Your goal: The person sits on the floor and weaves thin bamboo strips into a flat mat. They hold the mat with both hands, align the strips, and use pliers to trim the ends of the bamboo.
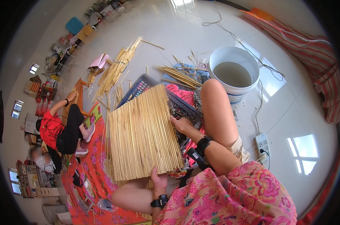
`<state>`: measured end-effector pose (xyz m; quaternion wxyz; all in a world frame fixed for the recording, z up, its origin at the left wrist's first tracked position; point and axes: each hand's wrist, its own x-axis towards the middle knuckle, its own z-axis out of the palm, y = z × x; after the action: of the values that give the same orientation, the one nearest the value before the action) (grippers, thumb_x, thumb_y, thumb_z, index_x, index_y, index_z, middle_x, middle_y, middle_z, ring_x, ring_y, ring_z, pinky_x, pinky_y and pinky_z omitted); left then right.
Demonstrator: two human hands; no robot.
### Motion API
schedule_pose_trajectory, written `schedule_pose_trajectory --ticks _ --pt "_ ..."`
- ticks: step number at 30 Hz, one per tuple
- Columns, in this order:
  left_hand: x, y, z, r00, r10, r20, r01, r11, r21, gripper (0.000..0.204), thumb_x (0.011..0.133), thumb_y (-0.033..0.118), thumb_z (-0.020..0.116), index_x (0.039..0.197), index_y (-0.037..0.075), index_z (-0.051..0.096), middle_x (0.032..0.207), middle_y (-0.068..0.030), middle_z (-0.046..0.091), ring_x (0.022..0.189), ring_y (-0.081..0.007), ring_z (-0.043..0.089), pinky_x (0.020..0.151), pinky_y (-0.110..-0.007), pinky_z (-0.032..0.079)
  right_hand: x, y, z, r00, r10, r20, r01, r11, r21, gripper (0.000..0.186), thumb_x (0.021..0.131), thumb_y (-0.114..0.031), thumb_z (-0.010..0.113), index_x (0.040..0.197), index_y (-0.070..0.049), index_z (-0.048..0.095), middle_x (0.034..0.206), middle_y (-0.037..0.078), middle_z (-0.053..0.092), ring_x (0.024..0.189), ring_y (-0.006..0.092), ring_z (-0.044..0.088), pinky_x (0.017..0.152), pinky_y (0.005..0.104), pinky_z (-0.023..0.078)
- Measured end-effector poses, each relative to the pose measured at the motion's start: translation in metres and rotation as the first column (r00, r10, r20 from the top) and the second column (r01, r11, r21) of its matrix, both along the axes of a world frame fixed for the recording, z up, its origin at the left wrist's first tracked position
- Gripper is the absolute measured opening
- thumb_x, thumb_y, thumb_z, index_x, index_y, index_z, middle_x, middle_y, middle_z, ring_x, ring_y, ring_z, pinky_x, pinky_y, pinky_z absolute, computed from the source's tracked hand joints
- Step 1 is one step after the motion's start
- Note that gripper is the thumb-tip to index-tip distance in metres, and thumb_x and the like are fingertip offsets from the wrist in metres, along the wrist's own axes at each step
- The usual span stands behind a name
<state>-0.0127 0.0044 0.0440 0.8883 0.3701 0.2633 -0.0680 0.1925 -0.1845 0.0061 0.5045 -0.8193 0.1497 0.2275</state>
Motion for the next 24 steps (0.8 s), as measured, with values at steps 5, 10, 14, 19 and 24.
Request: schedule_pose_trajectory --ticks 5,10,14,19,24 --pt "-0.003 0.002 -0.007 0.995 0.104 -0.013 -0.104 0.995 -0.007 0.041 0.082 0.024 0.053 0.119 0.006 0.047 0.111 -0.0067 0.057 0.098 -0.0217 0.056 0.082 -0.038 0.049 0.007 0.002 -0.003 1.0 0.007 -0.019 -0.006 0.998 0.064 0.08 0.078 -0.068 0.038 0.097 0.006 0.063 0.103 0.034 0.055 0.106 0.0392 0.052 0.089 0.0371 0.039" --pt "-0.008 0.003 -0.007 0.994 0.103 -0.022 -0.103 0.995 -0.002 0.042 0.081 0.022 0.053 0.119 0.007 0.047 0.111 -0.0059 0.057 0.099 -0.0212 0.056 0.082 -0.039 0.048 0.009 0.002 0.006 1.0 0.025 0.014 -0.027 0.991 0.128 0.083 0.078 -0.069 0.037 0.092 0.008 0.063 0.101 0.033 0.056 0.104 0.0389 0.053 0.088 0.0371 0.039" --pt "-0.008 -0.001 -0.003 0.994 0.102 -0.024 -0.102 0.995 -0.008 0.043 0.081 0.021 0.054 0.12 0.006 0.046 0.111 -0.0058 0.057 0.1 -0.0207 0.055 0.083 -0.038 0.047 0.012 0.002 0.008 1.0 0.024 0.0 -0.024 0.995 0.097 0.085 0.077 -0.07 0.036 0.091 0.009 0.062 0.1 0.033 0.057 0.103 0.0394 0.053 0.087 0.0372 0.039" --pt "-0.006 -0.002 -0.004 0.994 0.114 0.001 -0.114 0.993 0.021 0.044 0.08 0.021 0.054 0.12 0.006 0.045 0.111 -0.0064 0.056 0.1 -0.0212 0.055 0.085 -0.038 0.046 0.012 0.002 0.013 1.0 0.019 -0.021 -0.018 0.996 0.083 0.087 0.076 -0.07 0.038 0.094 0.012 0.061 0.102 0.033 0.056 0.104 0.0396 0.053 0.087 0.0369 0.039" --pt "-0.006 0.0 -0.009 0.993 0.12 -0.011 -0.119 0.992 0.037 0.044 0.08 0.021 0.054 0.12 0.005 0.045 0.111 -0.0066 0.056 0.099 -0.0217 0.055 0.085 -0.038 0.045 0.008 -0.001 0.027 0.999 0.003 -0.049 0.005 0.987 0.158 0.091 0.076 -0.07 0.039 0.097 0.017 0.057 0.106 0.033 0.055 0.107 0.0393 0.052 0.088 0.0369 0.039"
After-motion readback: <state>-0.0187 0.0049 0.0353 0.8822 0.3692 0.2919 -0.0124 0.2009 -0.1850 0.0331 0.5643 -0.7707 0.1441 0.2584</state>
